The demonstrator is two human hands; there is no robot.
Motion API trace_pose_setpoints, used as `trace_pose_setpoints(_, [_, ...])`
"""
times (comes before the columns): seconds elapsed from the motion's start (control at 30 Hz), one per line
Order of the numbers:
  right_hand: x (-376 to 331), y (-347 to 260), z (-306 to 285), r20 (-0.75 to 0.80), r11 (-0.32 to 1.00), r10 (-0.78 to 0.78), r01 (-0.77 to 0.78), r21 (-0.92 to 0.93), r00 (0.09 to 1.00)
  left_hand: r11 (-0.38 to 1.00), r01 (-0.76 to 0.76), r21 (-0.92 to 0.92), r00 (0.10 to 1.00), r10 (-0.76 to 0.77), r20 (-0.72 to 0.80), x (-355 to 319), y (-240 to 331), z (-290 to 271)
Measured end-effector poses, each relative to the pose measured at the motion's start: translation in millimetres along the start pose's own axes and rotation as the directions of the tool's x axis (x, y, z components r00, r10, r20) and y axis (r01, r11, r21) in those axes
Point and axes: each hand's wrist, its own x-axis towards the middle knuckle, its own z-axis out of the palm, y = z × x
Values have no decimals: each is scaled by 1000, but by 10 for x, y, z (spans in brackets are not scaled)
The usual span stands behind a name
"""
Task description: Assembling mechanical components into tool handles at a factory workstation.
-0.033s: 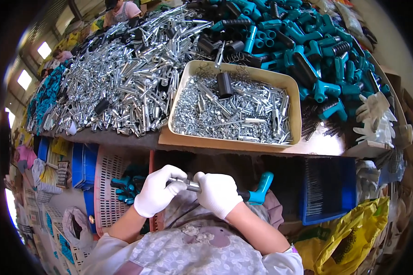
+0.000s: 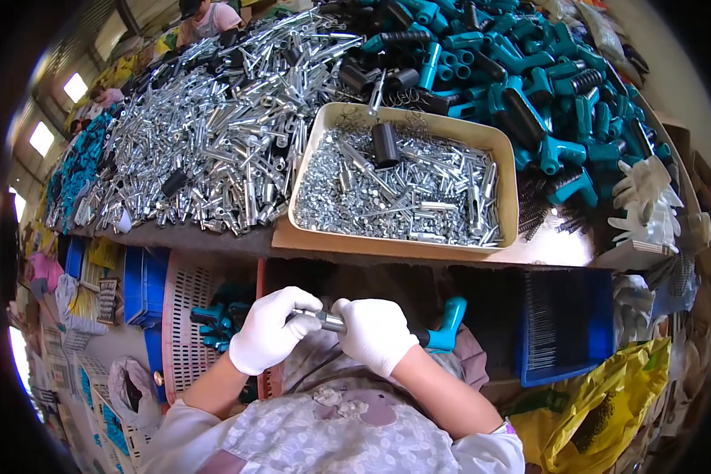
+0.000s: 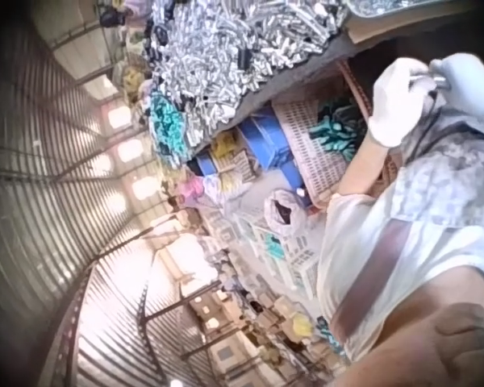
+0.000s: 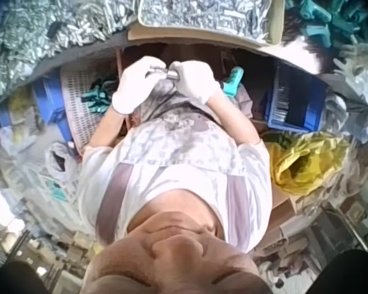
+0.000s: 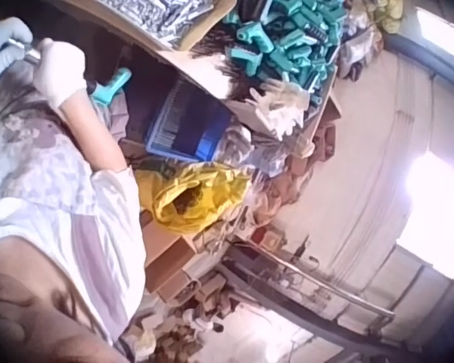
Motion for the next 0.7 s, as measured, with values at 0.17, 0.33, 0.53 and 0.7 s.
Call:
trace_pose_setpoints(0.17, [31, 61, -206, 254, 971, -154, 99, 218, 955, 872, -478, 101, 872, 457, 177, 79, 14, -126])
trace_pose_setpoints(0.33, [42, 180, -176, 410, 903, -342, 175, 392, 846, 821, -559, 118, 809, 508, 296, 58, 85, -189])
trace_pose_setpoints(0.53, [-1, 76, 121, 10, 996, -40, 41, -73, 999, 973, 196, -125, 980, -199, -10, -129, -142, 241])
trace_pose_setpoints(0.7, [-5, 140, 212, -121, 942, -4, -37, -333, 993, 693, 477, -540, 861, -491, 131, -154, -248, 379])
